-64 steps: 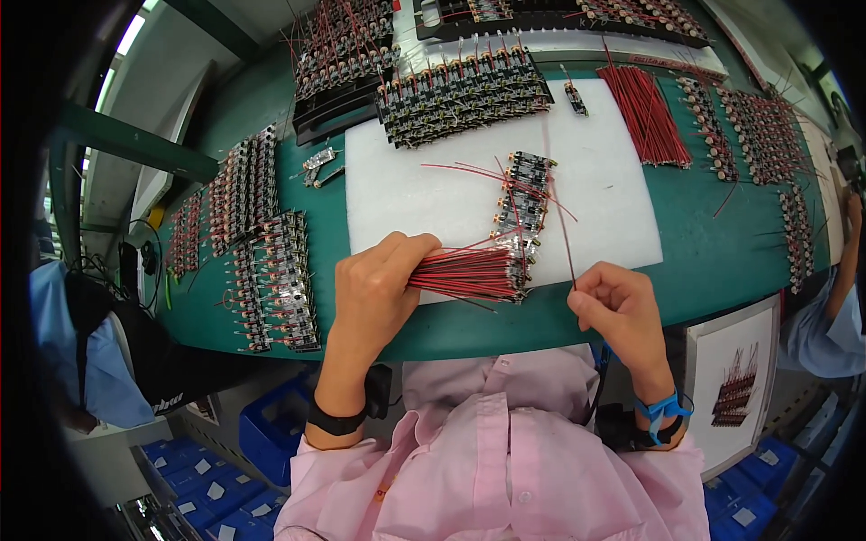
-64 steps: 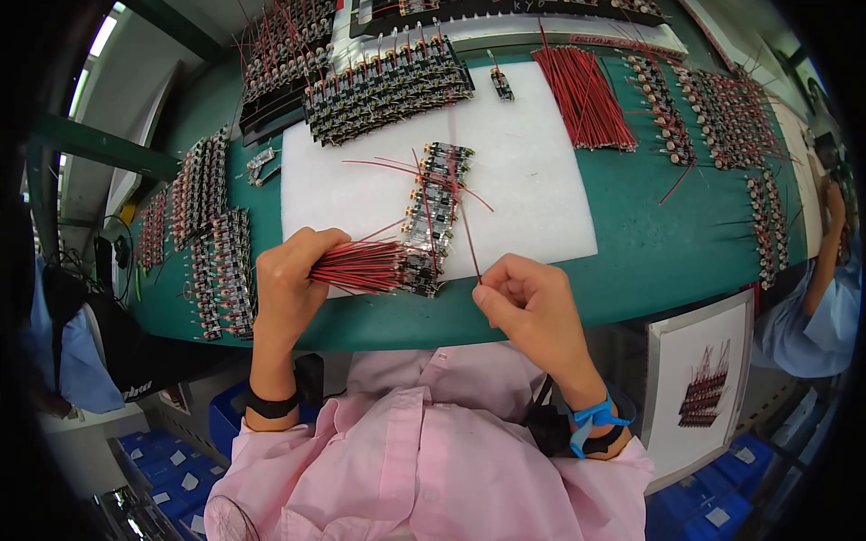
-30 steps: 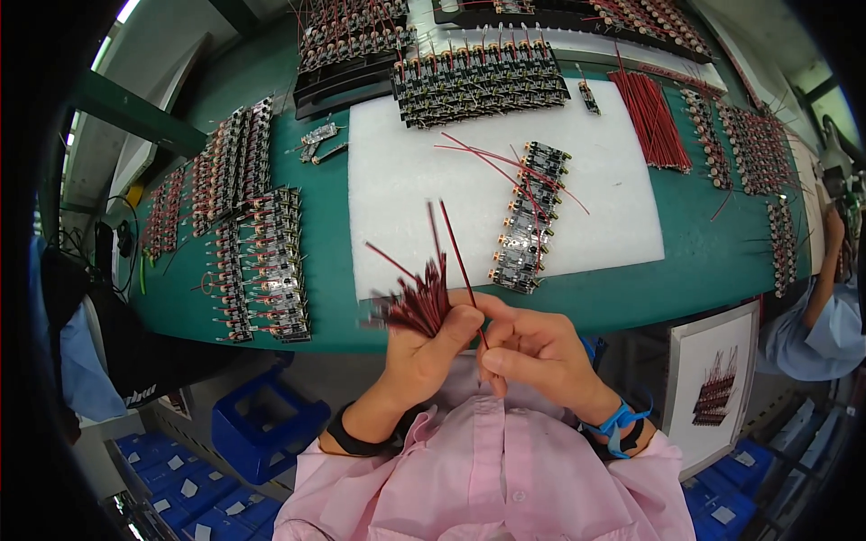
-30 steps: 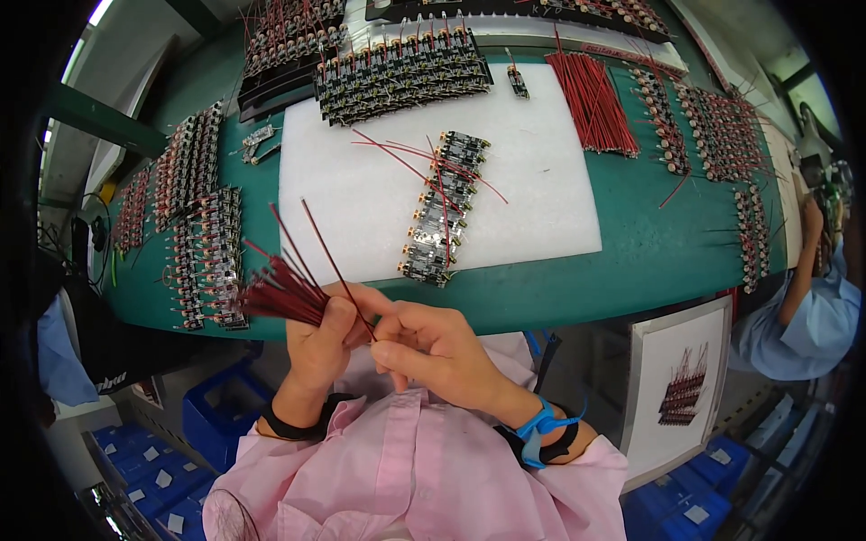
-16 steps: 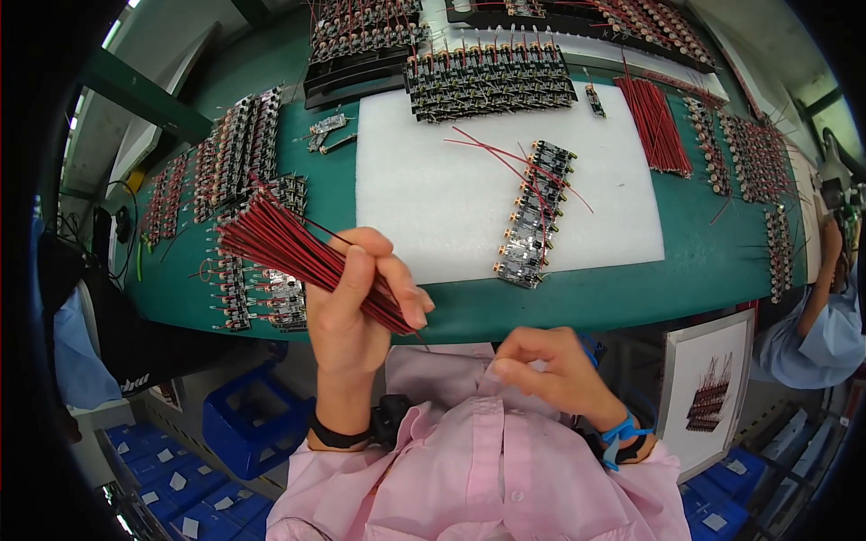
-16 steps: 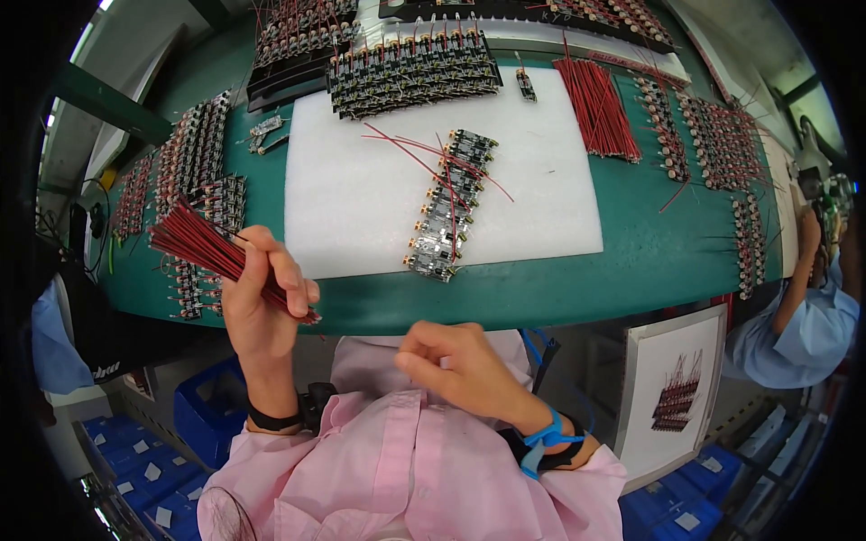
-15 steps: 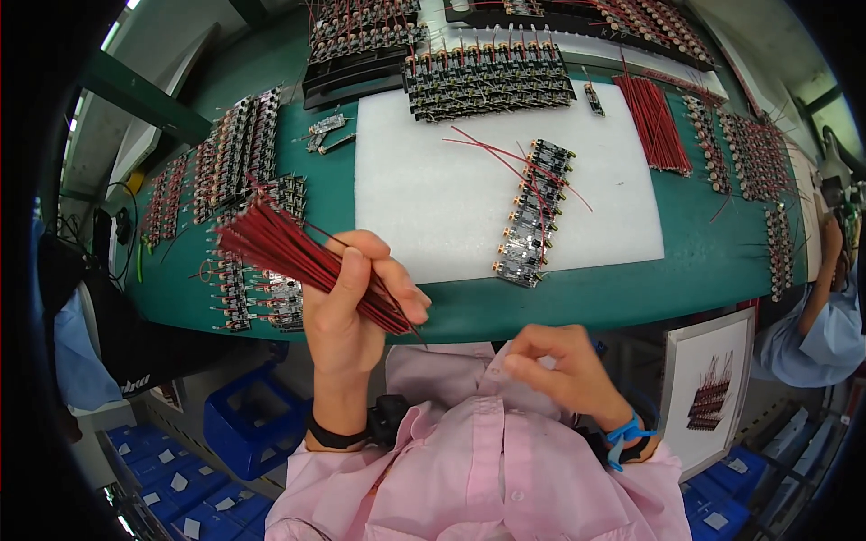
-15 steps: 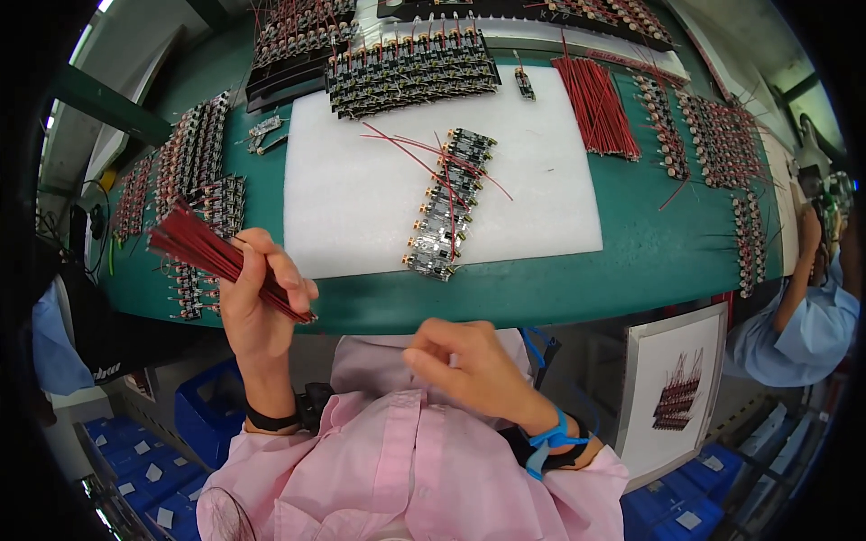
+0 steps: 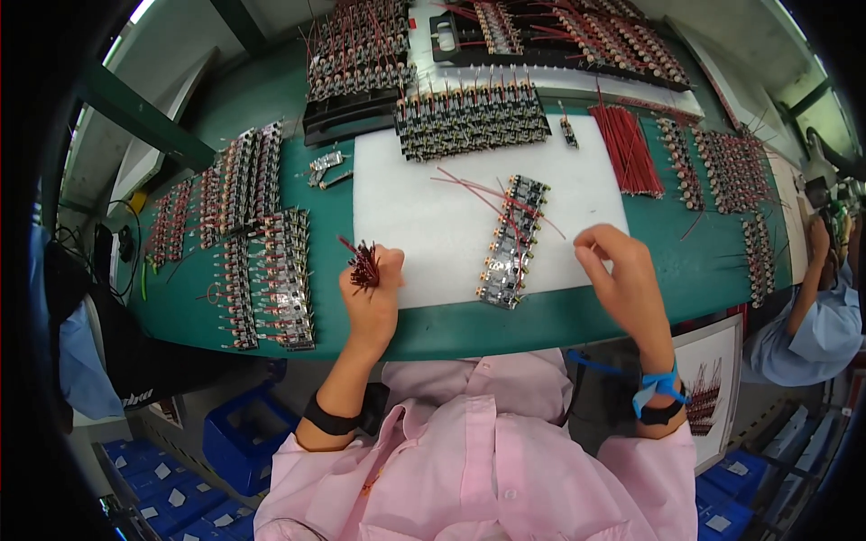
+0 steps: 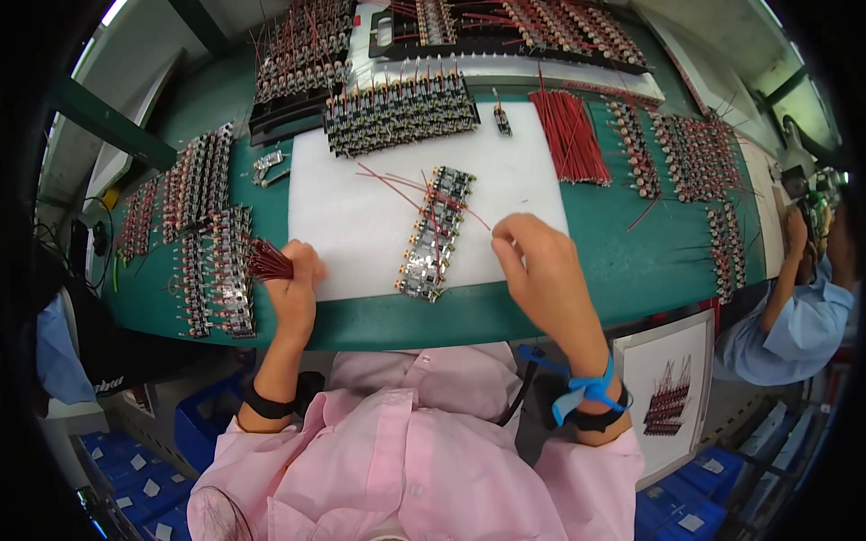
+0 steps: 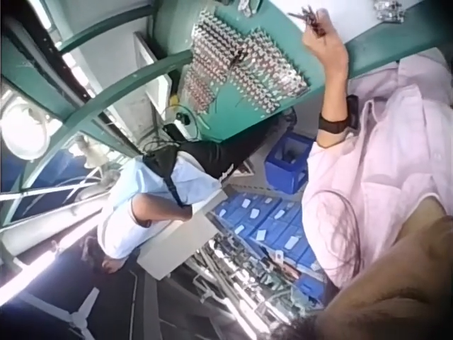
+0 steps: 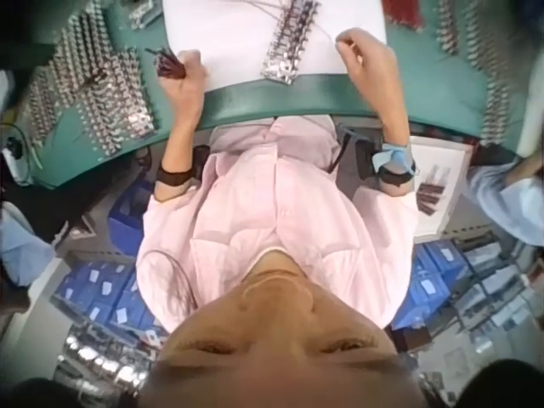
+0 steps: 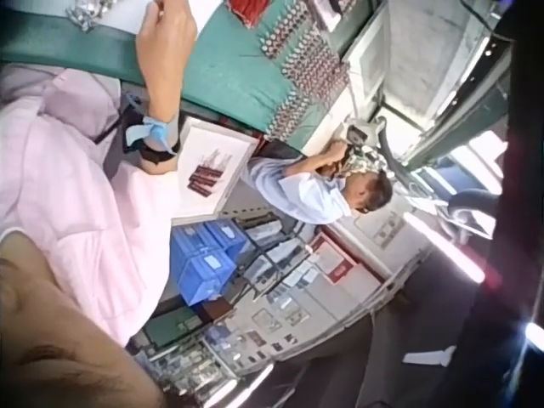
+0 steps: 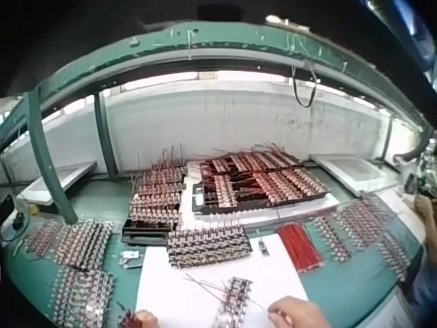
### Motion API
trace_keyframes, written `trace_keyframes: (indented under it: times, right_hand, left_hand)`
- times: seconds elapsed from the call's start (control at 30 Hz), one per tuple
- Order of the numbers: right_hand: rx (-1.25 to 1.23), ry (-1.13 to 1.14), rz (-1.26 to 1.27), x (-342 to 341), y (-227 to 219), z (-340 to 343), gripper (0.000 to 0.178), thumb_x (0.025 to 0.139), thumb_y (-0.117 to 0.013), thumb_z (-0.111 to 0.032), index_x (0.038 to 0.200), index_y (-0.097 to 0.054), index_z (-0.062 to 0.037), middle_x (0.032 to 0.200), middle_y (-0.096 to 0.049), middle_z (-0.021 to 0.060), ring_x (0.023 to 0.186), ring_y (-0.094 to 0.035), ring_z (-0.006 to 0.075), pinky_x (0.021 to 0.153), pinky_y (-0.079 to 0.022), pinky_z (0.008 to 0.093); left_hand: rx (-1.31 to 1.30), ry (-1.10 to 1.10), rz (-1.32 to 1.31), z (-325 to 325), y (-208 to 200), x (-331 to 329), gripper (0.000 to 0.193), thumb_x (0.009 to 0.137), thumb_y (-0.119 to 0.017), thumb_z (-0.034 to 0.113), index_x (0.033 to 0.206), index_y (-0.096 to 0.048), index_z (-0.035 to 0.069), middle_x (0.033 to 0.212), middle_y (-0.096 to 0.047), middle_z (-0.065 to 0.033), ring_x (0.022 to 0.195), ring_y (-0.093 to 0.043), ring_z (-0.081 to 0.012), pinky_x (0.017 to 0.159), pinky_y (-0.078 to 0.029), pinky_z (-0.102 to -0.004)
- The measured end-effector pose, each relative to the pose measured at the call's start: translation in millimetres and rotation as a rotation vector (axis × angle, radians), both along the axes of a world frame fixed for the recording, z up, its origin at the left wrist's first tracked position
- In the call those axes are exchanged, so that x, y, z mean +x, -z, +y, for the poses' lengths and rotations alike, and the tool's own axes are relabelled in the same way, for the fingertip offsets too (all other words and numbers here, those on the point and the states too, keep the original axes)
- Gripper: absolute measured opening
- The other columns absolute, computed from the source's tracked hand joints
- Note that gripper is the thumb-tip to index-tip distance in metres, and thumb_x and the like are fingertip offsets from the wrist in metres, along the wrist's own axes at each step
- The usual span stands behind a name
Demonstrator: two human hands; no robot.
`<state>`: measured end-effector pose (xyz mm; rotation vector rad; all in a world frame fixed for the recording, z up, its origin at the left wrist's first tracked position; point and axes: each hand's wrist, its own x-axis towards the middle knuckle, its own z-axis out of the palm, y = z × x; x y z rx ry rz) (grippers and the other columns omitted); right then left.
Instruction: The person picks up a bundle of wires and inserts them one by one into circuit boards on a foam pad. After filling the boards, they set the bundle down and move the circuit boards to a different location on the table.
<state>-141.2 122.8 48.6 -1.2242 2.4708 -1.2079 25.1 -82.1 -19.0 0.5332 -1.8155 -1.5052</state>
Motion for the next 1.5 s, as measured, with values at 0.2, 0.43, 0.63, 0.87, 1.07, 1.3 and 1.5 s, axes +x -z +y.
trace_keyframes:
  times: [0.2,0.43,0.63,0.87,1.07,1.3,1.5]
  right_hand:
    - [0.256,-0.119,0.301,-52.4,14.3,-47.8,0.009,0.074,-0.051,-0.006,0.08,-0.056,-0.0001,0.084,-0.055,0.0146,0.075,-0.054,0.0301,0.064,-0.043,0.0376]
    - [0.424,-0.118,0.314,-51.8,10.1,-80.6,0.011,0.075,-0.046,-0.006,0.077,-0.054,0.0002,0.085,-0.054,0.0154,0.077,-0.053,0.0328,0.068,-0.042,0.0412]
    - [0.303,-0.159,0.214,-46.4,2.5,-92.2,0.013,0.064,-0.049,0.0,0.074,-0.056,0.0015,0.082,-0.056,0.0181,0.079,-0.054,0.0339,0.068,-0.044,0.0428]
    - [0.189,-0.343,0.251,-14.0,-0.6,-134.6,0.015,0.065,-0.049,-0.002,0.078,-0.056,0.0,0.083,-0.055,0.0177,0.081,-0.054,0.0331,0.068,-0.044,0.042]
    - [0.31,-0.455,0.322,20.6,1.8,-178.7,0.02,0.064,-0.052,-0.002,0.083,-0.058,-0.0037,0.085,-0.048,0.0166,0.081,-0.052,0.0311,0.066,-0.044,0.0399]
    - [0.287,-0.484,0.353,33.0,10.0,-203.3,0.026,0.064,-0.052,-0.002,0.088,-0.059,-0.0061,0.087,-0.048,0.0174,0.076,-0.054,0.0315,0.063,-0.044,0.0397]
    - [0.177,-0.394,0.341,26.8,-14.6,-181.8,0.021,0.066,-0.05,-0.001,0.085,-0.058,-0.0046,0.083,-0.052,0.0163,0.067,-0.055,0.0333,0.059,-0.044,0.0402]
  left_hand:
    - [-0.605,0.237,-0.29,36.3,-40.0,-4.3,0.013,0.073,-0.061,0.008,0.076,-0.05,0.003,0.054,-0.048,-0.0045,0.044,-0.049,-0.0158,0.041,-0.036,-0.0287]
    - [-0.854,0.207,-0.368,54.6,-27.7,-14.1,0.023,0.066,-0.067,0.015,0.083,-0.055,0.005,0.053,-0.05,-0.0074,0.044,-0.051,-0.0231,0.04,-0.038,-0.0314]
    - [-0.886,0.139,-0.213,54.3,-19.7,-8.0,0.025,0.064,-0.071,0.018,0.078,-0.056,0.003,0.058,-0.055,-0.0075,0.045,-0.052,-0.0226,0.041,-0.039,-0.0298]
    - [-0.904,0.057,-0.155,48.1,-22.8,9.2,0.024,0.062,-0.072,0.017,0.072,-0.056,0.003,0.059,-0.056,-0.0075,0.046,-0.052,-0.0216,0.041,-0.039,-0.0287]
    - [-0.902,-0.049,-0.242,35.5,-17.4,26.9,0.019,0.062,-0.071,0.012,0.071,-0.056,0.003,0.06,-0.056,-0.0073,0.047,-0.052,-0.0215,0.042,-0.039,-0.029]
    - [-0.84,-0.067,-0.331,23.9,-16.4,26.7,0.018,0.06,-0.065,0.002,0.076,-0.057,0.003,0.059,-0.055,-0.0069,0.048,-0.052,-0.022,0.045,-0.04,-0.0287]
    - [-0.583,0.037,-0.297,17.5,-23.7,38.3,0.013,0.072,-0.062,0.012,0.075,-0.053,0.003,0.056,-0.053,-0.0051,0.046,-0.051,-0.0168,0.041,-0.038,-0.0279]
